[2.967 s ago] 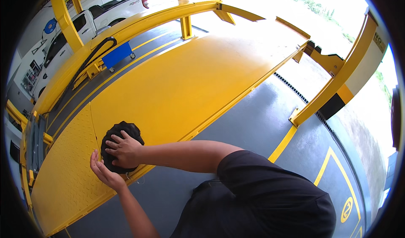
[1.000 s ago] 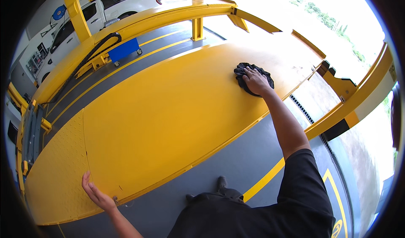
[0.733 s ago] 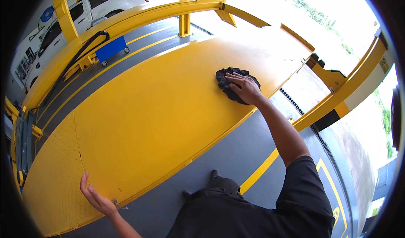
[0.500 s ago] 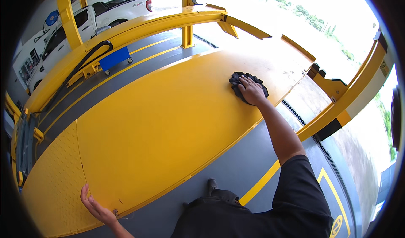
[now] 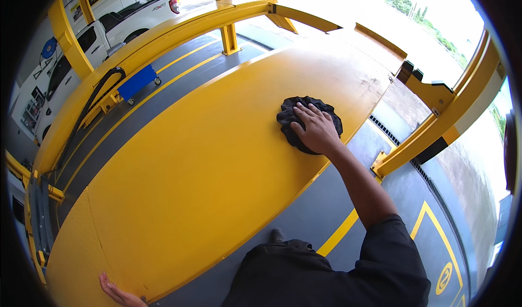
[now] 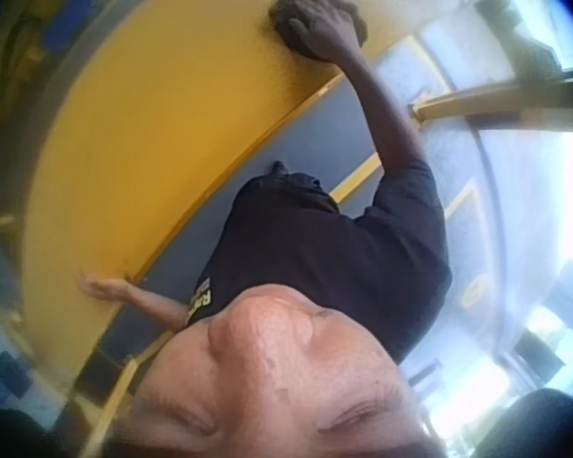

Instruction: The person wipes a yellow metal platform with a black cloth, moving systematically across the flat surface and around a circular turntable. The person also wipes the edges and adjacent yellow structures.

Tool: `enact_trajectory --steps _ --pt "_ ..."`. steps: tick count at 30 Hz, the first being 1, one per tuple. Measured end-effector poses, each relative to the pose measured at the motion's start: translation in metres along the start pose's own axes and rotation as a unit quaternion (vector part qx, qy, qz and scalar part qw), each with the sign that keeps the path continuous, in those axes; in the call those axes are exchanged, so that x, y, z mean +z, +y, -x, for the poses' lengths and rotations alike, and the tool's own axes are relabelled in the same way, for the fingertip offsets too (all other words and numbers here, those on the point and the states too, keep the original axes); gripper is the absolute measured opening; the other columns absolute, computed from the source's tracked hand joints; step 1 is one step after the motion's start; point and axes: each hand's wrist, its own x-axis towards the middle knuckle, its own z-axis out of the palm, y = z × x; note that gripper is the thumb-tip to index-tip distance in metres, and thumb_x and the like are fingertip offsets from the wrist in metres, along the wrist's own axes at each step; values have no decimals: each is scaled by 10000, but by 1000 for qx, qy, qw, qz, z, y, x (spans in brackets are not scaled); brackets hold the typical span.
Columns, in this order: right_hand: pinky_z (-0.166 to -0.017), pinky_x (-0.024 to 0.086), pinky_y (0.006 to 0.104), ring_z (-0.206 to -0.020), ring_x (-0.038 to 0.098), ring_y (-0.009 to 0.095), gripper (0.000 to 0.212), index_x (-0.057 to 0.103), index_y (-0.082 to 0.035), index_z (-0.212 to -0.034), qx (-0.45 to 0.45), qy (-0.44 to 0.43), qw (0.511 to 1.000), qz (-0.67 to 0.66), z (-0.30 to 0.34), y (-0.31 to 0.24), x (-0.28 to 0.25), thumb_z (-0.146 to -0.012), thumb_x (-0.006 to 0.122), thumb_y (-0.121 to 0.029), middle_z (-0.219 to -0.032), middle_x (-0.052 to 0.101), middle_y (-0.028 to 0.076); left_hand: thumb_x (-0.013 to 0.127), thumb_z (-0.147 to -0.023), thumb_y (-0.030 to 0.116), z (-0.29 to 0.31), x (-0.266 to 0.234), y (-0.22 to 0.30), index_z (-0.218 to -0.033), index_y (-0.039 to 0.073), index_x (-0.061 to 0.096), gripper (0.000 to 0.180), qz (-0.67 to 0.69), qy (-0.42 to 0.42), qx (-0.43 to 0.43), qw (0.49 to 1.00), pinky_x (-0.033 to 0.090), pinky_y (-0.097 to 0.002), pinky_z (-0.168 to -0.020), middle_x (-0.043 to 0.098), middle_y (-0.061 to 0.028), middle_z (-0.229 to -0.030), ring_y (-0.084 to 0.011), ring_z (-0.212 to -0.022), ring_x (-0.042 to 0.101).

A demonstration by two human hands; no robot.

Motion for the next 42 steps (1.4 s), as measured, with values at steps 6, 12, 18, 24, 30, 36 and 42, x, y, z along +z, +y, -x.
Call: enact_trajectory --steps 6,12,18,24,30,36,42 --pt "-1348 204 601 -1675 289 366 773 454 -80 -1688 -27 27 999 -25 -24 -44 22 -1109 471 -592 -1797 374 114 350 -1218 464 -2 -16 -14 -1581 32 530 593 -36 10 -21 999 340 -450 -1255 602 -152 -1580 -300 -1489 533" --pt "-1369 182 568 -1690 263 323 751 459 -123 -1694 -184 -31 980 -73 42 -54 10 -1114 470 -600 -1797 383 72 391 -1217 460 -12 -20 -31 -1571 11 531 589 -28 17 -31 999 363 -435 -1246 609 -168 -1563 -295 -1454 562" --pt "-1379 178 522 -1677 302 270 689 500 -197 -1675 -128 -10 989 -78 5 4 2 -1112 493 -593 -1777 426 9 444 -1213 438 -19 -32 -64 -1559 -29 526 587 37 21 -21 999 402 -423 -1235 606 -213 -1531 -295 -1435 567" --pt "-1369 203 537 -1663 332 299 654 552 -176 -1631 -97 8 992 -74 -4 22 2 -1095 547 -551 -1745 475 26 449 -1211 444 -12 -11 -39 -1555 -32 530 593 17 37 -42 998 399 -429 -1244 610 -210 -1520 -302 -1415 579" --pt "-1362 238 527 -1638 379 313 645 570 -152 -1612 -101 13 991 -83 6 19 -4 -1076 602 -510 -1691 543 63 437 -1213 435 -4 -20 -19 -1559 -18 528 577 14 35 -48 998 394 -424 -1230 625 -189 -1515 -301 -1425 578" --pt "-1364 247 527 -1629 388 341 656 571 -143 -1612 -105 13 991 -81 -19 18 -1 -1066 619 -501 -1688 543 93 399 -1221 419 1 -13 -14 -1570 13 522 549 -16 40 -57 997 373 -447 -1236 625 -165 -1531 -294 -1448 569" --pt "-1358 266 529 -1619 408 339 652 593 -132 -1589 -108 9 991 -75 12 20 -8 -1059 629 -509 -1677 556 92 395 -1222 412 3 -10 -5 -1588 23 511 547 -15 35 -67 997 369 -455 -1238 615 -169 -1543 -297 -1453 559"
